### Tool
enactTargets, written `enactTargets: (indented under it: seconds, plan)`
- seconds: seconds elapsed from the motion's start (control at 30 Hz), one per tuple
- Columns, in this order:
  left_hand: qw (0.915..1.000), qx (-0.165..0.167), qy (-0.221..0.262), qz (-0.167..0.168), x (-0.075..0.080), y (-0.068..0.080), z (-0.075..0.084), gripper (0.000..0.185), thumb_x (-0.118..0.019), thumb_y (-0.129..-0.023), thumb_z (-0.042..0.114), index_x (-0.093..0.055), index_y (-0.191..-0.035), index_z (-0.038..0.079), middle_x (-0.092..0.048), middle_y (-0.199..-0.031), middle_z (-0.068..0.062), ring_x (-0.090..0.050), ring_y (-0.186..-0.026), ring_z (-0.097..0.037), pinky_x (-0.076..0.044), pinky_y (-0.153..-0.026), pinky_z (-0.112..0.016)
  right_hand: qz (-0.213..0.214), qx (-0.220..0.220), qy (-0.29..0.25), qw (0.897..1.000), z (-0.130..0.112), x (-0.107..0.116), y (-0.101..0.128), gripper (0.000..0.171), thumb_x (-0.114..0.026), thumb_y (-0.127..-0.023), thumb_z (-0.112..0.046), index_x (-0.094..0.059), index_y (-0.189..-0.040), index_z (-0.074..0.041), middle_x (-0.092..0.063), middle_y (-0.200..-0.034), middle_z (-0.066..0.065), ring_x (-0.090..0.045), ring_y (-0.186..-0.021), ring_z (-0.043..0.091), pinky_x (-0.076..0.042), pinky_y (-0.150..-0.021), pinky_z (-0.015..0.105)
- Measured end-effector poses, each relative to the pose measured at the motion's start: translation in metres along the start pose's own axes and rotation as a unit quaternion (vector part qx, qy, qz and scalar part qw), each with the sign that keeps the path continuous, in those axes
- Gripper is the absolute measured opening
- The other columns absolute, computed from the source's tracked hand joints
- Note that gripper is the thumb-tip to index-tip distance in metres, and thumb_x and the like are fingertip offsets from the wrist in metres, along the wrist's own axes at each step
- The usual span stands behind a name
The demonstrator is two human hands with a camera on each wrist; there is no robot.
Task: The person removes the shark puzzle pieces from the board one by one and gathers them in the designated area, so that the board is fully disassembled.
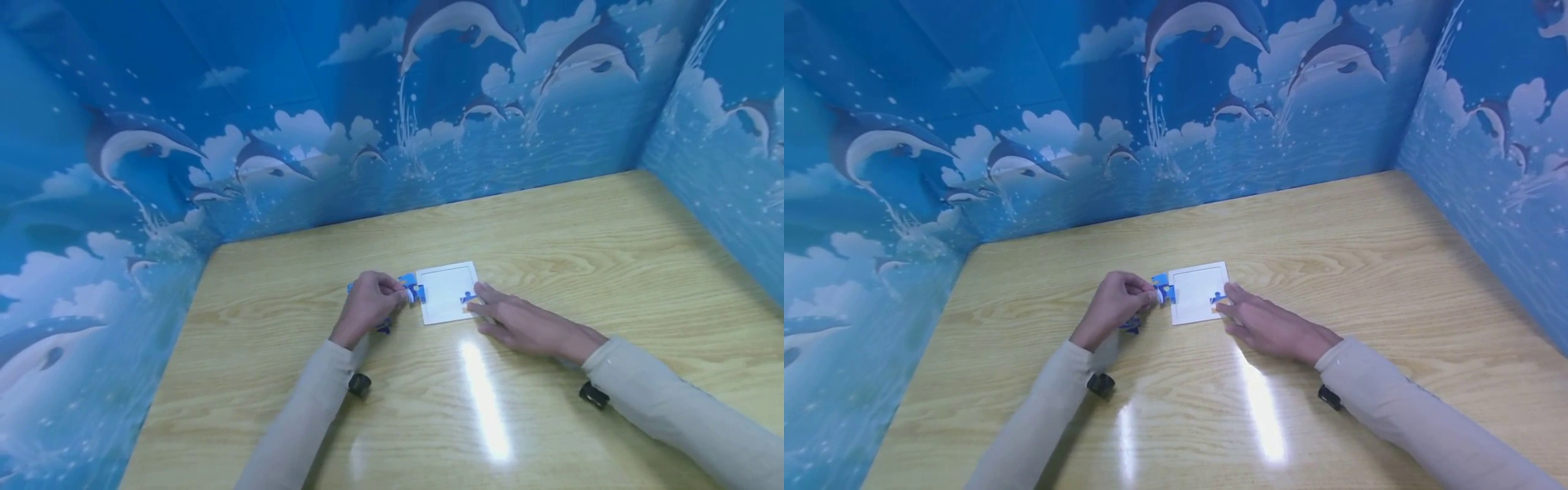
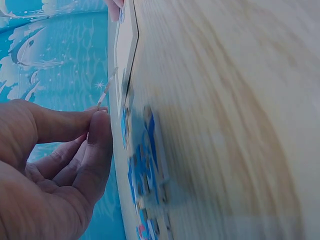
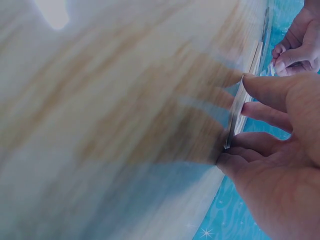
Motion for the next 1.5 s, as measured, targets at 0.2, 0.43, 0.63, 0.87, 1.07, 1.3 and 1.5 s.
enactTargets:
  seconds: [0.2,0.43,0.63,0.87,1.07,1.3,1.5]
  plan:
    - [0.9999,-0.003,0.013,-0.001,0.005,0.004,-0.008,0.005,-0.078,-0.088,0.013,-0.074,-0.088,0.009,-0.07,-0.079,-0.002,-0.066,-0.073,-0.018,-0.055,-0.065,-0.031,-0.001,0.001,-0.007,1.0,0.001,-0.002,0.0,0.046,-0.061,-0.102,-0.01,-0.05,-0.142,0.008,-0.026,-0.156,0.034,-0.022,-0.147,0.047,-0.025,-0.115,0.059]
    - [0.9999,0.001,0.01,0.0,0.005,0.005,-0.015,0.005,-0.079,-0.087,0.011,-0.075,-0.09,0.01,-0.07,-0.078,-0.001,-0.066,-0.07,-0.016,-0.056,-0.064,-0.029,0.0,0.002,-0.006,1.0,0.0,0.0,0.0,0.045,-0.06,-0.103,-0.012,-0.051,-0.142,0.007,-0.026,-0.156,0.034,-0.023,-0.147,0.046,-0.025,-0.115,0.06]
    - [0.9999,0.006,-0.011,-0.001,0.005,0.006,-0.016,0.004,-0.079,-0.088,0.013,-0.076,-0.09,0.011,-0.069,-0.079,0.0,-0.065,-0.071,-0.015,-0.055,-0.065,-0.029,-0.006,-0.006,-0.008,1.0,0.001,-0.001,0.0,0.045,-0.059,-0.103,-0.013,-0.05,-0.143,0.006,-0.025,-0.157,0.033,-0.021,-0.148,0.045,-0.025,-0.115,0.059]
    - [0.9976,-0.024,-0.063,0.017,0.009,0.006,-0.013,0.005,-0.081,-0.087,0.016,-0.078,-0.089,0.013,-0.07,-0.08,0.003,-0.063,-0.073,-0.014,-0.053,-0.071,-0.031,-0.007,-0.011,-0.006,1.0,0.003,-0.002,0.0,0.046,-0.059,-0.103,-0.013,-0.049,-0.144,0.005,-0.024,-0.158,0.032,-0.021,-0.148,0.045,-0.025,-0.115,0.061]
    - [0.9944,-0.031,-0.094,0.036,0.014,0.007,-0.009,0.004,-0.081,-0.087,0.017,-0.079,-0.09,0.016,-0.074,-0.087,0.002,-0.063,-0.076,-0.013,-0.052,-0.073,-0.033,-0.008,-0.012,-0.006,1.0,0.002,-0.002,0.0,0.047,-0.06,-0.103,-0.013,-0.049,-0.144,0.005,-0.024,-0.158,0.032,-0.021,-0.148,0.045,-0.024,-0.116,0.06]
    - [0.9949,-0.043,-0.087,0.026,0.007,0.01,0.007,0.004,-0.08,-0.088,0.013,-0.079,-0.092,0.013,-0.075,-0.088,0.0,-0.066,-0.078,-0.014,-0.056,-0.073,-0.032,-0.006,-0.006,-0.001,1.0,0.001,0.0,0.0,0.046,-0.06,-0.102,-0.011,-0.049,-0.144,0.006,-0.024,-0.157,0.033,-0.022,-0.148,0.046,-0.024,-0.116,0.059]
    - [0.993,-0.074,-0.091,0.008,-0.009,0.01,0.03,0.005,-0.081,-0.087,0.014,-0.08,-0.092,0.012,-0.075,-0.085,0.001,-0.067,-0.08,-0.013,-0.056,-0.074,-0.032,-0.004,-0.001,0.004,1.0,0.001,0.001,0.001,0.046,-0.061,-0.101,-0.01,-0.05,-0.143,0.006,-0.025,-0.156,0.035,-0.023,-0.147,0.048,-0.025,-0.115,0.059]
Point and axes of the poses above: each hand's wrist, its own y-axis away from the middle knuckle, its own x-axis out of the back of the hand, z = x × y, the point moved 10 cm from there along -y, towards the middle knuckle
